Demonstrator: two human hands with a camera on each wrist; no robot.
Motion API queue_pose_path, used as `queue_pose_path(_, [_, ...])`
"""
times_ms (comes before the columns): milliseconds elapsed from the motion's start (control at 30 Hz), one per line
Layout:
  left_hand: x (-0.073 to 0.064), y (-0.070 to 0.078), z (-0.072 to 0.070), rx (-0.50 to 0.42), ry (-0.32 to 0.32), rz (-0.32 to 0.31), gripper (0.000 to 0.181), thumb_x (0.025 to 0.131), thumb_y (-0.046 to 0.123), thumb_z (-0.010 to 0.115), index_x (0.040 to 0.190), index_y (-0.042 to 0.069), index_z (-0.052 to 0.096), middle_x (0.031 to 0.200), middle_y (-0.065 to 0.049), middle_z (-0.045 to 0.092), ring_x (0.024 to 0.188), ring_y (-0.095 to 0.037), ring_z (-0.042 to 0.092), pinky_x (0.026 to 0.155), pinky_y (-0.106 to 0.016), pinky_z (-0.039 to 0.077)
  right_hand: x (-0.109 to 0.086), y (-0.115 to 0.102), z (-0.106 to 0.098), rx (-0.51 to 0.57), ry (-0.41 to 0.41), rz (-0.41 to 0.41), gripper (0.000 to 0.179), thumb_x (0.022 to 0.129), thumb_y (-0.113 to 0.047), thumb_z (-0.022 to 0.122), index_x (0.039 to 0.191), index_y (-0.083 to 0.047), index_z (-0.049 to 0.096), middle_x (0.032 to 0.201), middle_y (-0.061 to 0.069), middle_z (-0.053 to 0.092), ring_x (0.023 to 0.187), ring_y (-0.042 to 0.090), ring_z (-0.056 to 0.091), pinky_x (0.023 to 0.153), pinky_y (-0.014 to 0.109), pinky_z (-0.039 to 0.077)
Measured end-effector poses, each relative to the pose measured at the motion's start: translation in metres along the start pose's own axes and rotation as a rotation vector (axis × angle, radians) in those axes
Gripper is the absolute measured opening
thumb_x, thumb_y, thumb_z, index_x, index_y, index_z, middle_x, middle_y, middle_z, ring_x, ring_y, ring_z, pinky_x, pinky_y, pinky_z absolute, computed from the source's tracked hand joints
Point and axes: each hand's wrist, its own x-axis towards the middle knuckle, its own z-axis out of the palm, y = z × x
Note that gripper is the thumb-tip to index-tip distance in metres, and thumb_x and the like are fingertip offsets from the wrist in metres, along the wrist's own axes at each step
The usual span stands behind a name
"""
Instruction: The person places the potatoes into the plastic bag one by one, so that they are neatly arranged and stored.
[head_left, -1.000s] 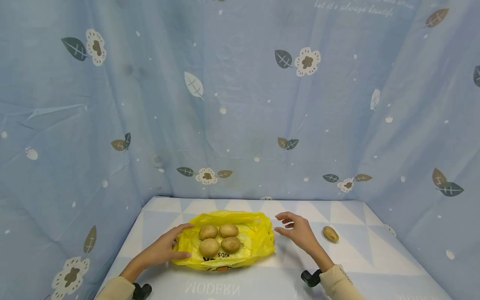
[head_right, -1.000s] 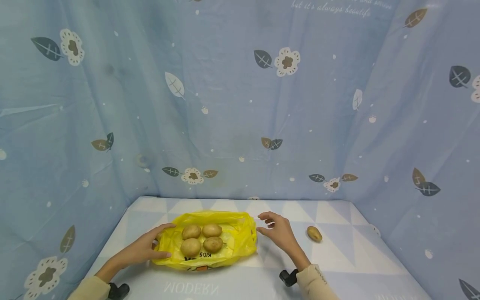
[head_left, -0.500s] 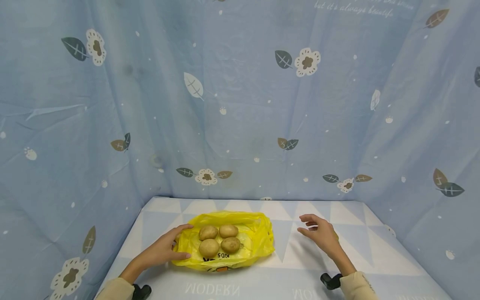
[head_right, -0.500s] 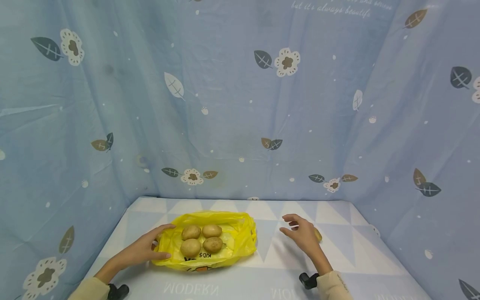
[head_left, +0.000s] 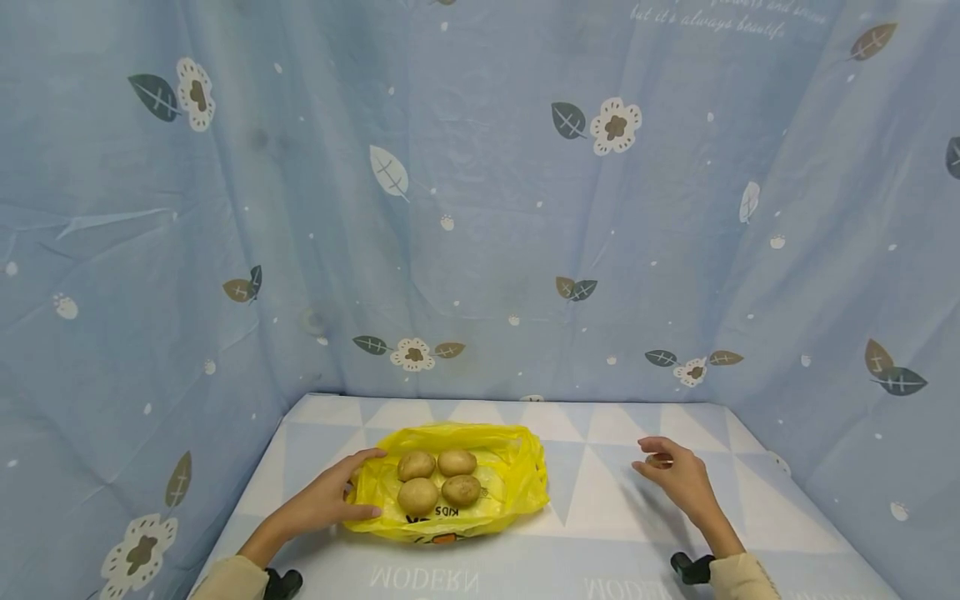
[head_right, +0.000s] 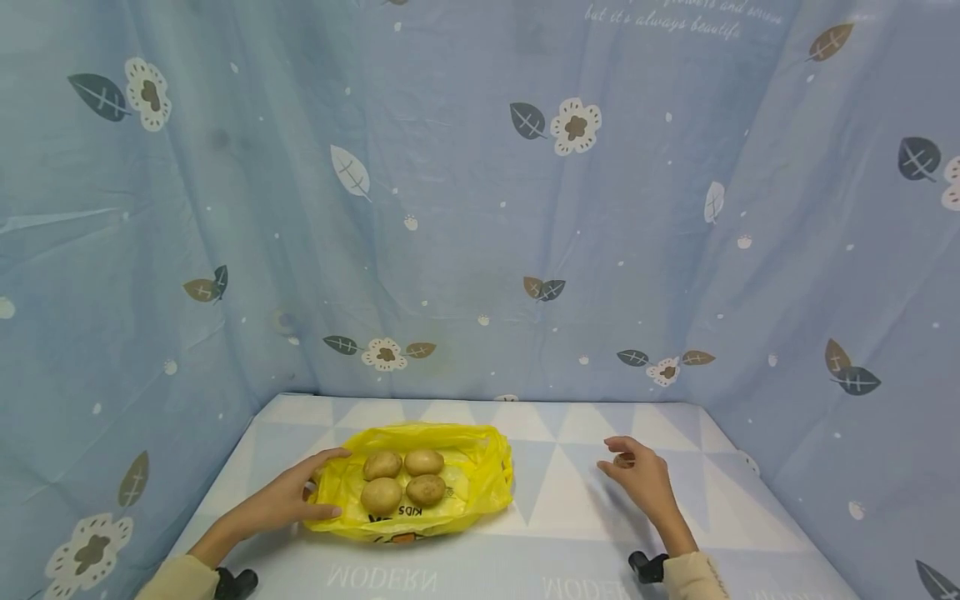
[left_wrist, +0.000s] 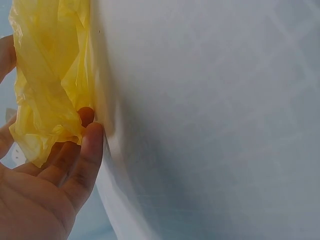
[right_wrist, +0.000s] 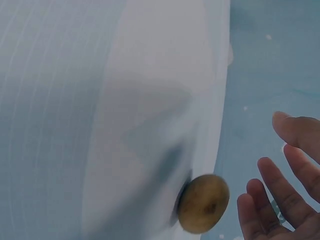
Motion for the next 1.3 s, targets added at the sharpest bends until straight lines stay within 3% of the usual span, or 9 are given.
queue_pose_path(233, [-0.001, -0.002, 0.0, 0.001, -0.003, -0.003, 0.085, 0.084, 0.034, 0.087, 0.154, 0.012, 0.043, 0.157, -0.021, 0.041, 0.141, -0.047, 0.039, 0.102, -0.063, 0.046, -0.001, 0.013, -0.008, -0.029, -0.011, 0.018, 0.041, 0.09, -0.022, 0.082, 0.126, -0.005, 0.07, 0.121, 0.016, 0.071, 0.11, 0.036, 0.066, 0.087, 0.042, 0.056])
queue_pose_path(667, [-0.002, 0.0, 0.001, -0.001, -0.004, -0.02, 0.085, 0.085, 0.035, 0.086, 0.154, 0.012, 0.043, 0.157, -0.021, 0.041, 0.143, -0.048, 0.036, 0.107, -0.068, 0.04, 0.001, 0.032, -0.011, -0.029, -0.08, 0.118, 0.054, 0.09, -0.024, 0.082, 0.134, 0.0, 0.063, 0.133, 0.024, 0.063, 0.113, 0.041, 0.062, 0.085, 0.047, 0.055])
queue_pose_path(1000, [0.0, 0.0, 0.001, -0.018, -0.001, -0.027, 0.085, 0.084, 0.036, 0.087, 0.154, 0.014, 0.044, 0.158, -0.019, 0.041, 0.146, -0.046, 0.033, 0.112, -0.071, 0.029, 0.003, 0.038, -0.008, -0.021, -0.079, 0.196, 0.06, 0.088, -0.021, 0.082, 0.135, 0.006, 0.058, 0.13, 0.033, 0.06, 0.111, 0.045, 0.062, 0.081, 0.043, 0.055])
queue_pose_path(1300, [0.0, 0.0, 0.001, -0.015, 0.0, -0.036, 0.085, 0.084, 0.035, 0.087, 0.153, 0.014, 0.044, 0.158, -0.019, 0.041, 0.146, -0.046, 0.033, 0.112, -0.07, 0.03, 0.005, 0.045, -0.003, -0.013, -0.054, 0.218, 0.059, 0.085, -0.023, 0.085, 0.13, 0.005, 0.06, 0.124, 0.033, 0.063, 0.109, 0.044, 0.063, 0.073, 0.034, 0.053])
